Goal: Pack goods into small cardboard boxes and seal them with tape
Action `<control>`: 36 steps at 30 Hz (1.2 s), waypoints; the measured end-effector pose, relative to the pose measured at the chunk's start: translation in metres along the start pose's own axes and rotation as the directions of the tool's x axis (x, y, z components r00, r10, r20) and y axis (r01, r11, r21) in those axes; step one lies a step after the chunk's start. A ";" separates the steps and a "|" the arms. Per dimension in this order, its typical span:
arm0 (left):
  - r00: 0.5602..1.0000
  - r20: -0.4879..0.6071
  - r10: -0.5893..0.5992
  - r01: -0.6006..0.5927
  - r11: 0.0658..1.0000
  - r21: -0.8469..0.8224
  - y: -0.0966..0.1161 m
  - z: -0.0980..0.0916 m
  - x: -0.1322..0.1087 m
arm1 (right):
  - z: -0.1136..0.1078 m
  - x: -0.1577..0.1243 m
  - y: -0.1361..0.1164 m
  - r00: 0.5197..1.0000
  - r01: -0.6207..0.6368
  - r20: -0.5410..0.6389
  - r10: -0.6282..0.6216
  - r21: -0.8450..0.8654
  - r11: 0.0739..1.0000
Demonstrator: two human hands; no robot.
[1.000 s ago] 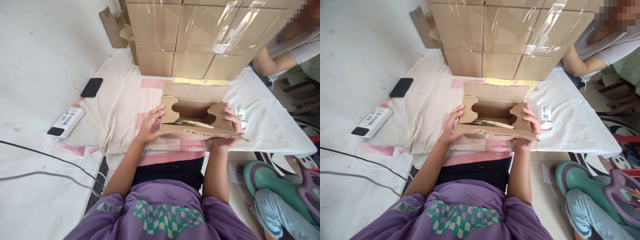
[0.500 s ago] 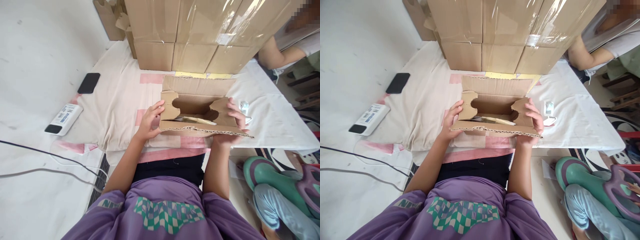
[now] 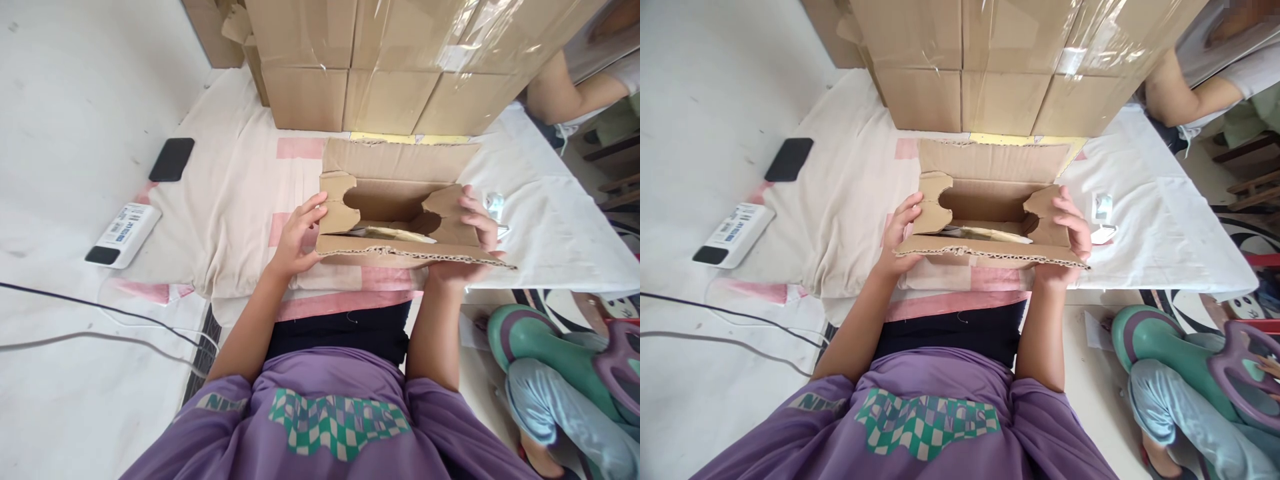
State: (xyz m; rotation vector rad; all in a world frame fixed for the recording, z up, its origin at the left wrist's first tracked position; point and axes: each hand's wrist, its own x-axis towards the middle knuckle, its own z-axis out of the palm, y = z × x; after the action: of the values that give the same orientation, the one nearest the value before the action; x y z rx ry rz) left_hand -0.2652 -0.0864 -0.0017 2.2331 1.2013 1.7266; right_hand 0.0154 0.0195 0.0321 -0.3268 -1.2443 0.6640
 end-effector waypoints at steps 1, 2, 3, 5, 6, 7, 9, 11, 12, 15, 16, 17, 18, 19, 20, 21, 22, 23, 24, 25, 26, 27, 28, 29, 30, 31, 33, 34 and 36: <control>1.000 0.003 0.000 0.000 1.000 0.007 0.000 0.000 0.000 | 0.001 0.000 0.000 1.000 0.004 -0.004 -0.004 -0.001 1.000; 1.000 0.004 0.000 0.000 1.000 0.014 0.000 0.000 0.000 | 0.001 0.000 0.000 1.000 0.011 0.001 -0.011 0.008 1.000; 1.000 0.004 0.001 -0.001 1.000 0.019 0.000 0.000 0.000 | 0.001 0.000 0.000 1.000 0.022 0.009 -0.022 0.021 1.000; 1.000 -0.001 0.018 -0.018 1.000 0.017 0.001 0.000 0.001 | 0.001 0.001 0.001 0.999 0.035 0.015 -0.036 0.041 0.999; 1.000 -0.003 0.031 -0.031 0.999 0.011 0.001 0.000 0.002 | 0.000 0.001 0.001 0.999 0.033 0.016 -0.034 0.042 0.999; 0.999 -0.006 0.045 -0.045 0.999 0.006 0.002 0.000 0.002 | 0.000 0.001 0.002 0.999 0.029 0.019 -0.030 0.038 0.999; 0.998 -0.008 0.070 -0.070 0.998 0.007 0.002 0.000 0.003 | -0.002 0.001 0.003 0.999 0.034 0.035 -0.035 0.030 0.999; 0.997 -0.007 0.076 -0.076 0.997 0.027 0.002 0.000 0.004 | -0.003 0.002 0.005 0.997 0.054 0.061 -0.057 0.035 0.998; 0.997 -0.006 0.077 -0.076 0.996 0.038 0.002 0.000 0.004 | -0.004 0.002 0.006 0.995 0.063 0.073 -0.066 0.038 0.997; 0.997 0.002 0.082 -0.082 0.995 0.048 0.002 0.000 0.005 | -0.006 0.003 0.008 0.994 0.062 0.090 -0.064 0.024 0.998; 0.996 0.004 0.084 -0.084 0.996 0.043 0.002 0.000 0.005 | -0.007 0.003 0.009 0.994 0.060 0.089 -0.061 0.014 0.998; 0.996 0.005 0.085 -0.085 0.996 0.037 0.002 0.000 0.005 | -0.008 0.003 0.009 0.995 0.059 0.086 -0.059 0.003 0.998; 0.996 0.005 0.084 -0.084 0.996 0.031 0.002 0.000 0.005 | -0.008 0.003 0.009 0.995 0.059 0.082 -0.058 -0.006 0.998; 0.997 0.005 0.081 -0.081 0.996 0.029 0.002 0.000 0.005 | -0.008 0.003 0.010 0.995 0.057 0.081 -0.056 -0.012 0.998; 0.997 0.004 0.077 -0.077 0.997 0.029 0.003 0.000 0.005 | -0.009 0.003 0.010 0.995 0.055 0.084 -0.053 -0.017 0.998; 0.997 0.005 0.073 -0.073 0.997 0.031 0.003 -0.001 0.005 | -0.009 0.003 0.010 0.995 0.056 0.088 -0.054 -0.020 0.998; 0.998 0.007 0.070 -0.070 0.997 0.034 0.003 -0.001 0.006 | -0.010 0.003 0.011 0.994 0.061 0.096 -0.058 -0.024 0.998; 0.998 0.009 0.068 -0.068 0.997 0.038 0.003 -0.001 0.006 | -0.010 0.003 0.011 0.993 0.068 0.104 -0.065 -0.027 0.997; 0.998 0.011 0.068 -0.069 0.997 0.042 0.003 -0.001 0.006 | -0.010 0.003 0.011 0.991 0.076 0.112 -0.072 -0.027 0.997; 0.998 0.013 0.069 -0.069 0.997 0.044 0.003 -0.001 0.006 | -0.010 0.003 0.012 0.990 0.084 0.119 -0.081 -0.023 0.996; 0.998 0.015 0.069 -0.069 0.997 0.045 0.003 -0.001 0.006 | -0.011 0.003 0.012 0.988 0.090 0.124 -0.087 -0.018 0.996; 0.998 0.017 0.068 -0.069 0.997 0.046 0.003 -0.001 0.006 | -0.011 0.003 0.012 0.988 0.090 0.129 -0.087 -0.016 0.996; 0.998 0.017 0.067 -0.068 0.997 0.047 0.003 -0.001 0.006 | -0.011 0.003 0.012 0.988 0.087 0.132 -0.084 -0.015 0.996; 0.998 0.018 0.064 -0.065 0.997 0.048 0.003 -0.001 0.006 | -0.011 0.002 0.012 0.988 0.081 0.133 -0.078 -0.018 0.997; 0.998 0.020 0.062 -0.063 0.997 0.052 0.003 -0.001 0.006 | -0.012 0.002 0.012 0.989 0.071 0.129 -0.067 -0.020 0.997; 0.998 0.021 0.062 -0.063 0.996 0.057 0.003 -0.001 0.005 | -0.012 0.001 0.013 0.991 0.055 0.122 -0.052 -0.020 0.998; 0.998 0.023 0.062 -0.064 0.996 0.070 0.003 -0.001 0.005 | -0.013 0.000 0.013 0.994 0.024 0.106 -0.023 -0.003 1.000; 0.998 0.025 0.061 -0.063 0.995 0.077 0.003 -0.001 0.005 | -0.014 0.000 0.014 0.995 0.012 0.102 -0.013 0.011 1.000; 0.998 0.024 0.060 -0.062 0.994 0.086 0.003 -0.001 0.004 | -0.015 -0.002 0.015 0.994 -0.002 0.110 -0.002 0.037 0.999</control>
State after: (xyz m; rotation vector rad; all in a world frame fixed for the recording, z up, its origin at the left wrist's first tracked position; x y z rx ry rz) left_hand -0.2644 -0.0863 0.0038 2.3548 1.2393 1.6979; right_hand 0.0248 0.0318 0.0178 -0.2620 -1.3349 0.7116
